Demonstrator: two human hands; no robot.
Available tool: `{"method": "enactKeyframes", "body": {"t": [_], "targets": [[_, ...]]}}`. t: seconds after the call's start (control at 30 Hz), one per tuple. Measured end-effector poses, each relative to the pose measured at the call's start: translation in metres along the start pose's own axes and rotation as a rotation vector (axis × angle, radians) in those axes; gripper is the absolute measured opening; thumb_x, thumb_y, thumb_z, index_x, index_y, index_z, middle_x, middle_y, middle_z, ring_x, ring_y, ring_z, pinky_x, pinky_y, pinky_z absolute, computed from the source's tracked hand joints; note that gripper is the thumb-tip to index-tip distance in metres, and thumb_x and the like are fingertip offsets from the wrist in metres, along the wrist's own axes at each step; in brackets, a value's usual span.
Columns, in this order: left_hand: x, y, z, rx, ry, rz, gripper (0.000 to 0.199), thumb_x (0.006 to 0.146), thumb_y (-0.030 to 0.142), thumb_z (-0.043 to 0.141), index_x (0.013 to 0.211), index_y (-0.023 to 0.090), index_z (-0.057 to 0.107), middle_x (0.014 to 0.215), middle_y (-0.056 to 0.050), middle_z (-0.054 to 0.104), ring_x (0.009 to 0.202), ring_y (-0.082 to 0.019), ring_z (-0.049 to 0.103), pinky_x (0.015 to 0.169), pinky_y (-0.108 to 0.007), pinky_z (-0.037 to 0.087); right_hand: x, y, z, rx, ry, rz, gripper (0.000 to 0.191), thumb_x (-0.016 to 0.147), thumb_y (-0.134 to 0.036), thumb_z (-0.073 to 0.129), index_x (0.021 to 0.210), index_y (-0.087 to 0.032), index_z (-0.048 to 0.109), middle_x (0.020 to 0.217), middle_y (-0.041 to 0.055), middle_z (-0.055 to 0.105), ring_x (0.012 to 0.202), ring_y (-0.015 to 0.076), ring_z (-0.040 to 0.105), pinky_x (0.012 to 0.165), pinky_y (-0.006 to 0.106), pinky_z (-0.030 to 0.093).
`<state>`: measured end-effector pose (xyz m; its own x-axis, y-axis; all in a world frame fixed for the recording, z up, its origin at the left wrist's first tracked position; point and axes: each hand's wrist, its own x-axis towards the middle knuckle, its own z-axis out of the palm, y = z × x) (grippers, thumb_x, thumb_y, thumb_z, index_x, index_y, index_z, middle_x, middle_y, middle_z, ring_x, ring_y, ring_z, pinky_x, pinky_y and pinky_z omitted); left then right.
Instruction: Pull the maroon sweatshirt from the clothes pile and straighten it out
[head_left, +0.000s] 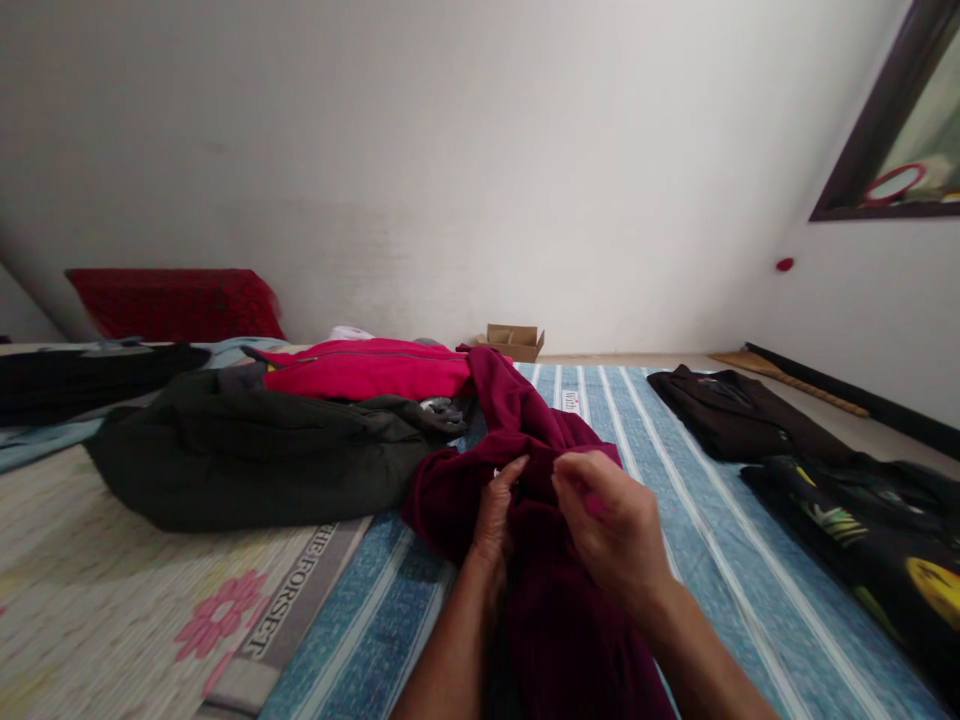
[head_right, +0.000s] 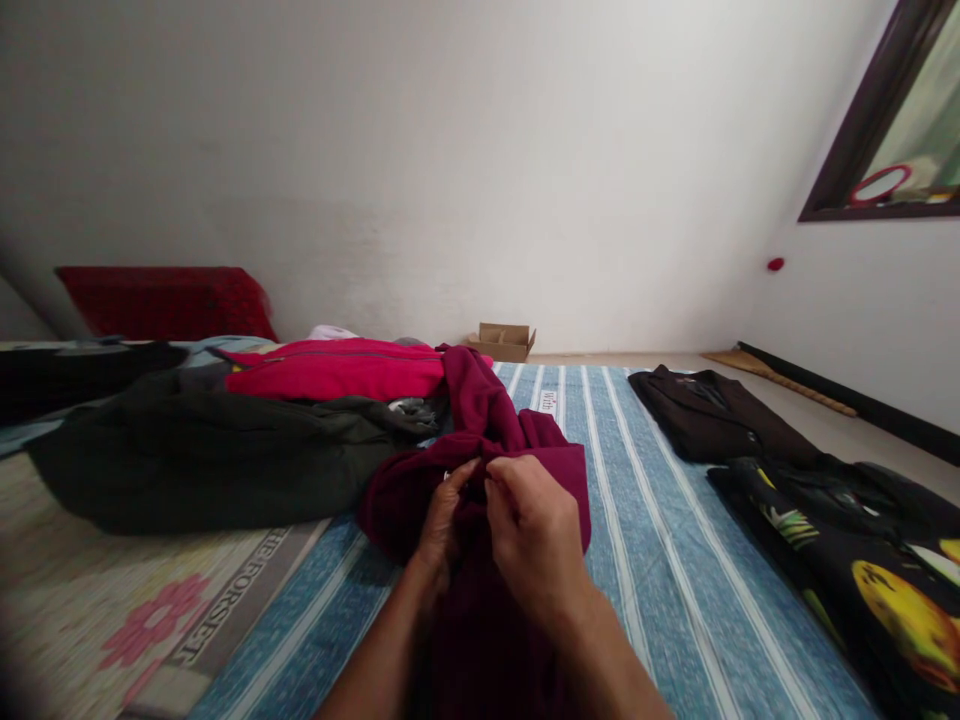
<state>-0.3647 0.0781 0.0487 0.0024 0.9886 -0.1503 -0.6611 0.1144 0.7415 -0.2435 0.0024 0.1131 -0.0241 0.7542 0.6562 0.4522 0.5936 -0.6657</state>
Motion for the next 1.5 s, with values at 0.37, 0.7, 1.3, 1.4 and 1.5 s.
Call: {"method": "enactKeyframes", "body": {"t": [0.37,0.7,1.3,1.4,1.5], "targets": [[-0.001,-0.003,0.004,-0.035,0.036,-0.004,0.026,0.057,0.027,0.075,0.078,0.013,0.07,0.078,-0.003,0.072,0.08,-0.021,0.067,0.078,-0.029,0.051,-0.005,0.058,0.034,0.194,0.083,0.207,0.01,0.076,-0.022,0.058,0.084,-0.019,0.063,0.076,0.0009,0.061,0.07,0.0146,0.057,0.065,0.026,0.046],[-0.003,-0.005,0.003,-0.047,-0.005,-0.061,0.021,0.057,0.024,0.076,0.074,0.011,0.07,0.081,-0.006,0.073,0.083,-0.023,0.067,0.078,-0.029,0.052,0.0,0.049,0.033,0.111,0.149,0.102,0.007,0.076,-0.02,0.061,0.082,-0.021,0.065,0.077,0.0005,0.06,0.067,0.0124,0.057,0.06,0.024,0.046],[-0.01,-0.003,0.011,0.039,-0.009,0.02,0.03,0.05,0.027,0.08,0.074,0.012,0.071,0.078,-0.003,0.072,0.076,-0.019,0.066,0.077,-0.028,0.05,0.002,0.045,0.035,-0.137,0.136,0.066,0.017,0.079,-0.015,0.051,0.071,-0.02,0.065,0.073,0.0014,0.06,0.064,0.0119,0.057,0.063,0.023,0.044],[-0.011,-0.002,0.012,0.043,0.0,0.015,0.028,0.051,0.027,0.079,0.074,0.012,0.071,0.074,-0.002,0.071,0.071,-0.018,0.066,0.074,-0.027,0.05,0.002,0.044,0.035,-0.131,0.137,0.059,0.018,0.078,-0.012,0.049,0.068,-0.019,0.063,0.072,0.0016,0.06,0.065,0.0122,0.056,0.064,0.023,0.044],[-0.011,-0.001,0.012,0.04,0.024,0.017,0.029,0.051,0.026,0.079,0.075,0.013,0.07,0.073,-0.001,0.071,0.069,-0.018,0.066,0.072,-0.028,0.05,0.002,0.044,0.035,-0.067,0.141,0.07,0.017,0.076,-0.01,0.049,0.069,-0.019,0.063,0.074,0.0017,0.06,0.065,0.0124,0.056,0.065,0.024,0.044]]}}
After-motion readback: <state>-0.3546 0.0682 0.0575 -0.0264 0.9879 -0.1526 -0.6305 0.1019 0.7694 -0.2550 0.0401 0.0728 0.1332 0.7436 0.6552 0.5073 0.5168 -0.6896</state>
